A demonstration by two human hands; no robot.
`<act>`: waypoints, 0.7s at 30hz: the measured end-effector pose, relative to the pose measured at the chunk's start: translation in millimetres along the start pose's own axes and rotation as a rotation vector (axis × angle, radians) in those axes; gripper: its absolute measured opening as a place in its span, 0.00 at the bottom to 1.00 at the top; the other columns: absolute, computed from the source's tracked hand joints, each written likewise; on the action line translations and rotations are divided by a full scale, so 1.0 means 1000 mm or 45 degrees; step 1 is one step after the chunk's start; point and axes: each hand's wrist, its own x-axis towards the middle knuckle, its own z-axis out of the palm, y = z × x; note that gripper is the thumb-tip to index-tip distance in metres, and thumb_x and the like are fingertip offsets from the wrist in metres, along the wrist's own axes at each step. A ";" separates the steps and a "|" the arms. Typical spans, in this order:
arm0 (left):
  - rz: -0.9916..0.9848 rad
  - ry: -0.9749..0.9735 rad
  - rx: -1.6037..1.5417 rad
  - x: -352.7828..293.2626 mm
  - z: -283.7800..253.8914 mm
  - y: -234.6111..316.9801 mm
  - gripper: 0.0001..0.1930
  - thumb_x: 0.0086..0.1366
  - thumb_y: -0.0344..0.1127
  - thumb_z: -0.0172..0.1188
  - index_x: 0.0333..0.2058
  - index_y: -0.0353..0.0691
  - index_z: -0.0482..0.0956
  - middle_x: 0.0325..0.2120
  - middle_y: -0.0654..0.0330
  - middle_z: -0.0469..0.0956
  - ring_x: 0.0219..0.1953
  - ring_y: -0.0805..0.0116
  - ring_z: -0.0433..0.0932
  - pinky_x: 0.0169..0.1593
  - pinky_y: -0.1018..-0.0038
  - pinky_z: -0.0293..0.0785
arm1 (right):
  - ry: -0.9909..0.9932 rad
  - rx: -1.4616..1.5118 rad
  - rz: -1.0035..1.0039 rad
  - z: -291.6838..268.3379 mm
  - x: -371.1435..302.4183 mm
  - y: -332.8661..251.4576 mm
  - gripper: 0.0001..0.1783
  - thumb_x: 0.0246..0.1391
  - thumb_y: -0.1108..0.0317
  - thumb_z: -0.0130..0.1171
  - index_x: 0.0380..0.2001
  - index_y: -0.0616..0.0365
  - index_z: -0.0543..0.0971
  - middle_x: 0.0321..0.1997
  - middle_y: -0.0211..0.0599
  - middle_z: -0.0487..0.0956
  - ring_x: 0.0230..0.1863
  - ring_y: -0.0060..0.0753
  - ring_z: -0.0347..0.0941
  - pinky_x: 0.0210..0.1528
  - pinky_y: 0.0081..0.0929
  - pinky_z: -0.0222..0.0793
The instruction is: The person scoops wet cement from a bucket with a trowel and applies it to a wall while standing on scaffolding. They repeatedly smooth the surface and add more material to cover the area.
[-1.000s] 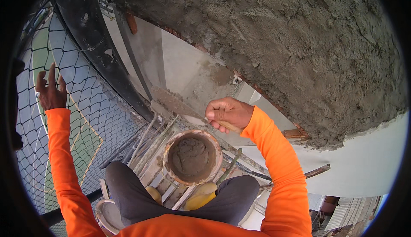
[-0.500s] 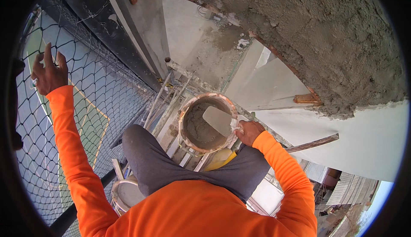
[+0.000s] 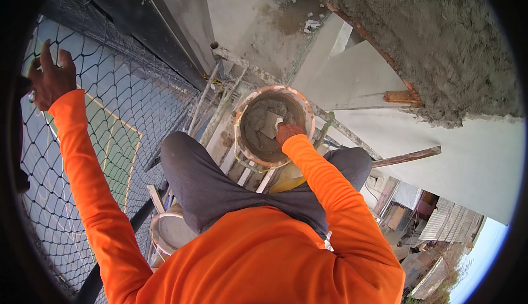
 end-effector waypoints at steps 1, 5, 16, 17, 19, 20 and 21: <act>0.003 0.020 0.047 -0.001 -0.001 0.001 0.23 0.57 0.53 0.67 0.53 0.77 0.79 0.51 0.63 0.77 0.54 0.40 0.77 0.42 0.49 0.79 | -0.022 0.078 0.023 -0.004 -0.010 0.005 0.21 0.61 0.54 0.55 0.45 0.62 0.78 0.43 0.54 0.84 0.46 0.61 0.80 0.52 0.49 0.74; -0.009 -0.003 0.059 -0.002 -0.005 0.007 0.23 0.58 0.54 0.67 0.53 0.77 0.78 0.51 0.64 0.76 0.54 0.40 0.77 0.41 0.51 0.80 | 0.233 0.268 -0.120 -0.025 -0.061 0.034 0.25 0.62 0.50 0.55 0.49 0.62 0.78 0.46 0.55 0.83 0.48 0.60 0.79 0.51 0.49 0.74; 0.015 0.077 0.107 -0.003 -0.008 0.008 0.26 0.59 0.53 0.68 0.57 0.75 0.75 0.52 0.66 0.73 0.54 0.51 0.75 0.39 0.59 0.82 | 0.299 0.271 -0.068 -0.019 -0.079 0.070 0.24 0.63 0.42 0.55 0.40 0.55 0.78 0.27 0.44 0.83 0.36 0.56 0.80 0.43 0.50 0.73; 0.003 0.082 0.094 -0.003 -0.008 0.008 0.26 0.59 0.53 0.68 0.58 0.75 0.75 0.52 0.66 0.73 0.53 0.51 0.76 0.38 0.59 0.82 | 0.228 0.334 -0.061 -0.021 -0.082 0.073 0.25 0.62 0.42 0.56 0.44 0.55 0.78 0.29 0.47 0.83 0.37 0.57 0.80 0.43 0.50 0.73; 0.015 0.031 0.152 -0.004 -0.009 0.008 0.26 0.60 0.53 0.68 0.58 0.75 0.75 0.51 0.67 0.73 0.52 0.50 0.77 0.38 0.60 0.82 | 0.191 0.387 -0.005 -0.031 -0.089 0.079 0.25 0.64 0.43 0.54 0.43 0.55 0.77 0.33 0.48 0.84 0.41 0.57 0.80 0.47 0.52 0.72; 0.009 0.015 0.164 -0.004 -0.009 0.008 0.26 0.60 0.53 0.68 0.58 0.74 0.75 0.51 0.67 0.73 0.52 0.49 0.77 0.39 0.60 0.82 | 0.119 0.395 0.035 -0.040 -0.094 0.081 0.24 0.65 0.43 0.53 0.43 0.55 0.77 0.36 0.48 0.84 0.44 0.57 0.80 0.48 0.53 0.71; 0.003 -0.002 0.176 -0.005 -0.009 0.008 0.26 0.61 0.53 0.67 0.58 0.74 0.75 0.51 0.67 0.73 0.52 0.49 0.77 0.39 0.60 0.82 | 0.244 0.354 0.006 -0.050 -0.100 0.083 0.25 0.62 0.42 0.57 0.45 0.54 0.78 0.28 0.49 0.82 0.38 0.59 0.79 0.43 0.51 0.72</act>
